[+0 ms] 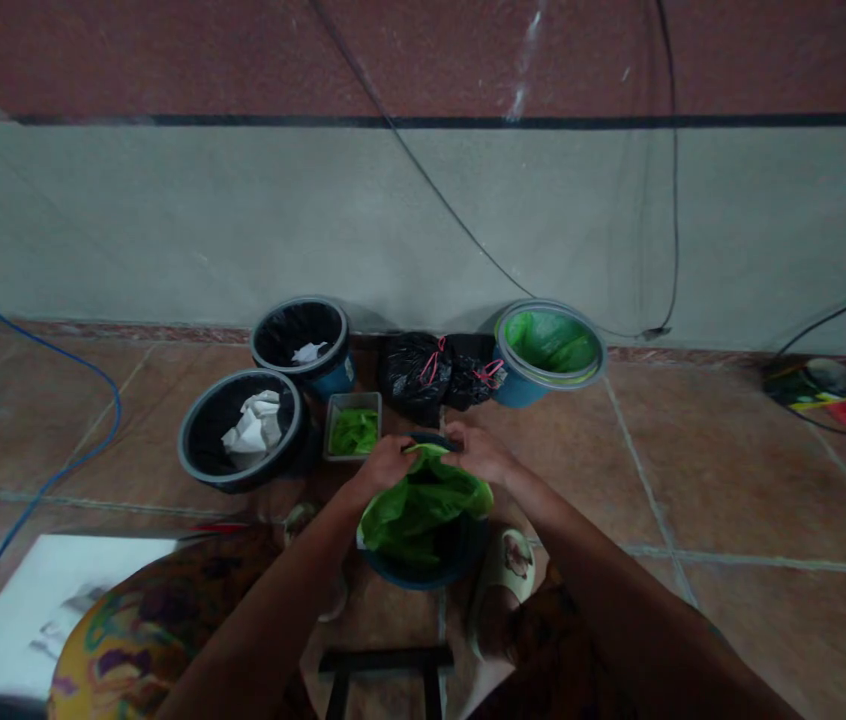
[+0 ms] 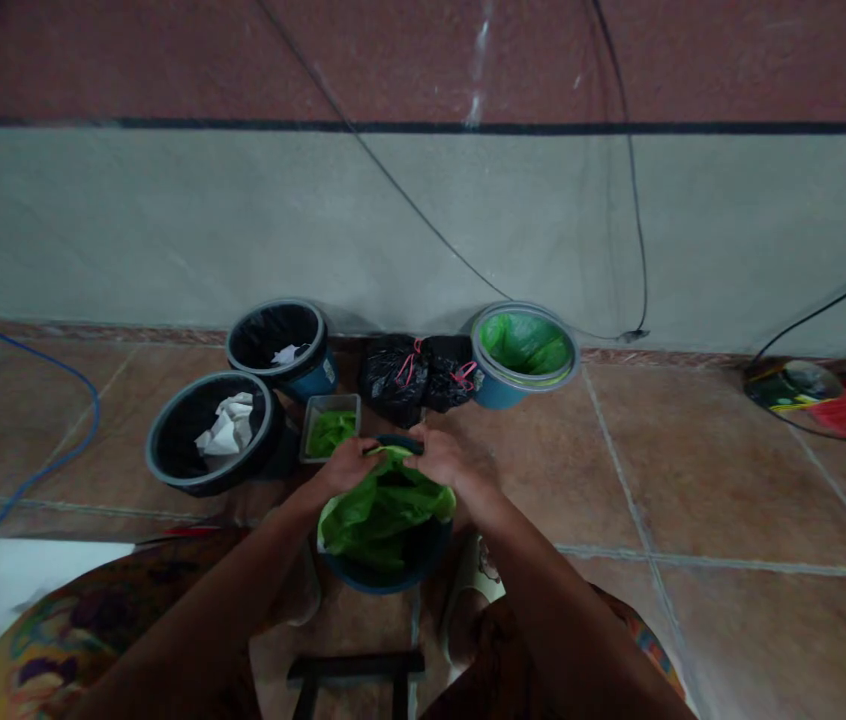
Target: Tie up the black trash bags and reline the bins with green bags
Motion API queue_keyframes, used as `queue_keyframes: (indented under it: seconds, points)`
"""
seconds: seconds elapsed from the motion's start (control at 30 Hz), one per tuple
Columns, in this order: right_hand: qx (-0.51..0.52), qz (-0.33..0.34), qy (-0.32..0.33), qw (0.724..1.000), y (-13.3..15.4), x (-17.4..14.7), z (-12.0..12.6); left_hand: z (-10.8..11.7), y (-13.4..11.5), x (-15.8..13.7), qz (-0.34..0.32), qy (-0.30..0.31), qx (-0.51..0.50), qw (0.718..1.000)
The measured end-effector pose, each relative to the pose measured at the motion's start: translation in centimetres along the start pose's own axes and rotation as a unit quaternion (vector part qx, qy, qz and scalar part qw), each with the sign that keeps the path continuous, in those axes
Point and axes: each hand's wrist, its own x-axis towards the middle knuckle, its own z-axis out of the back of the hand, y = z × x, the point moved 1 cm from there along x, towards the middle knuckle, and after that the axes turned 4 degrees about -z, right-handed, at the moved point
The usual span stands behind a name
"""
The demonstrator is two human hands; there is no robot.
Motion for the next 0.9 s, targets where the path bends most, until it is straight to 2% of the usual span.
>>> queue_keyframes:
  seconds: [0.07, 0.2, 0.37, 0.53, 0.67, 0.77, 0.9]
  points:
    - [-0.019, 0.011, 0.016, 1.0, 0.9, -0.3, -0.3, -0.3, 0.2, -0.2, 0.0, -0.002, -0.023, 1.0]
    - [-0.068, -0.033, 0.017, 0.997, 2.4, -0.7, -0.2, -0.6, 0.4, -0.6, 0.004, 0.009, -0.034, 0.999]
    - [-0.061, -0.041, 0.009, 0.997, 2.5, -0.9, 0.1, 0.2, 0.6, -1.5, 0.002, 0.015, -0.011, 1.0]
    - [-0.067, -0.04, 0.013, 0.997, 2.2, -0.7, -0.5, 0.2, 0.4, -1.7, -0.011, -0.027, -0.087, 0.996]
    - [-0.126, -0.052, 0.0, 0.991, 1.8, -0.2, -0.7, -0.1, 0.9, -1.4, 0.034, -0.078, -0.124, 0.989]
    - [-0.17, -0.092, -0.007, 0.981, 1.2, 0.3, -0.7, 0.1, 1.9, -1.0, 0.074, -0.09, -0.092, 0.989]
    - [-0.192, -0.144, -0.008, 0.971, 0.3, 1.3, -1.0, 0.7, 3.0, -0.1, 0.106, -0.099, 0.008, 0.989]
